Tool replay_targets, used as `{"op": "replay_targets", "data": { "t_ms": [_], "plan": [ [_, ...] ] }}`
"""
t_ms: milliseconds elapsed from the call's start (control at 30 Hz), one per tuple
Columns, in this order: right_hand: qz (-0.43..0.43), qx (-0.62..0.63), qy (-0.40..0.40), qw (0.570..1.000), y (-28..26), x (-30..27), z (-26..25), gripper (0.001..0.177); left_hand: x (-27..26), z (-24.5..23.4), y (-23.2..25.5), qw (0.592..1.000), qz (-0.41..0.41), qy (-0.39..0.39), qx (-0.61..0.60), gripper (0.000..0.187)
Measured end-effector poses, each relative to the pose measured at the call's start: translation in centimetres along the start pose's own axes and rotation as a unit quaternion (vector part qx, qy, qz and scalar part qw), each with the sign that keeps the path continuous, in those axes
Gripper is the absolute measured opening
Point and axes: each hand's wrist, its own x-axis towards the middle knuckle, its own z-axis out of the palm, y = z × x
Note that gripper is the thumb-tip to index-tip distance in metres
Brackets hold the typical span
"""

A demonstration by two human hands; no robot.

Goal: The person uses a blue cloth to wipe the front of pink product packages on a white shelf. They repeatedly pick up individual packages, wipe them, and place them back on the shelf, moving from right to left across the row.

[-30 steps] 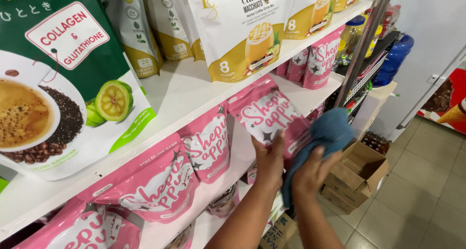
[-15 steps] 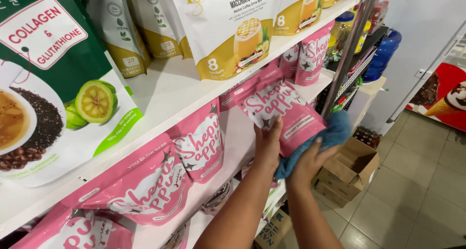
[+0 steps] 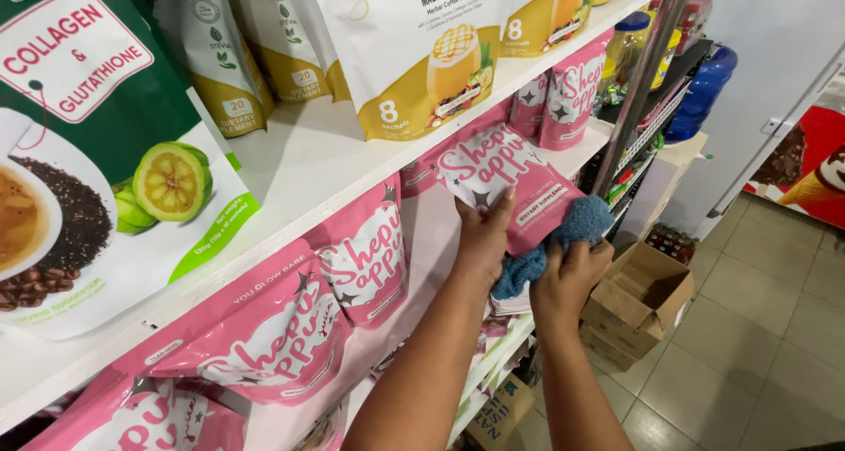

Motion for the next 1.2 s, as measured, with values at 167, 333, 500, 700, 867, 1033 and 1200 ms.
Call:
{"op": "replay_targets", "data": {
  "t_ms": [167,333,500,700,867,1033,1200],
  "plan": [
    [-0.002,-0.023,-0.038,0.999,-1.4,-1.1,-0.2,0.022,0.2,-0.5,0.2,0.999,0.010,-0.031,0.020,0.090],
    [-0.003,0.042,-0.105,0.994,-4.9,-2.0,-1.6,0.023,1.3,-1.2,0.5,0.998,0.010,-0.051,0.023,0.082],
    [0.005,0.210,-0.158,0.965,-4.5,-2.1,-1.9,0.025,0.8,-1.3,1.8,0.995,-0.070,-0.070,-0.025,0.073],
    [0.256,0.430,-0.174,0.848,5.4,-3.4,-3.6,0.025,1.3,-4.0,-0.2,0.994,-0.080,-0.072,0.037,0.076],
    [0.092,0.328,-0.058,0.938,-5.1,1.9,-6.7,0.020,-1.2,-4.2,0.4,0.983,-0.098,-0.081,0.136,0.082],
    [-0.020,0.121,-0.149,0.981,-3.7,3.0,-1.9,0.027,-1.9,-4.7,-0.8,0.983,-0.087,-0.120,0.109,0.069],
    [-0.149,0.006,-0.168,0.974,-5.0,5.1,2.1,0.042,-2.8,-4.8,1.0,0.969,0.053,-0.137,0.199,0.055]
  ]
}}
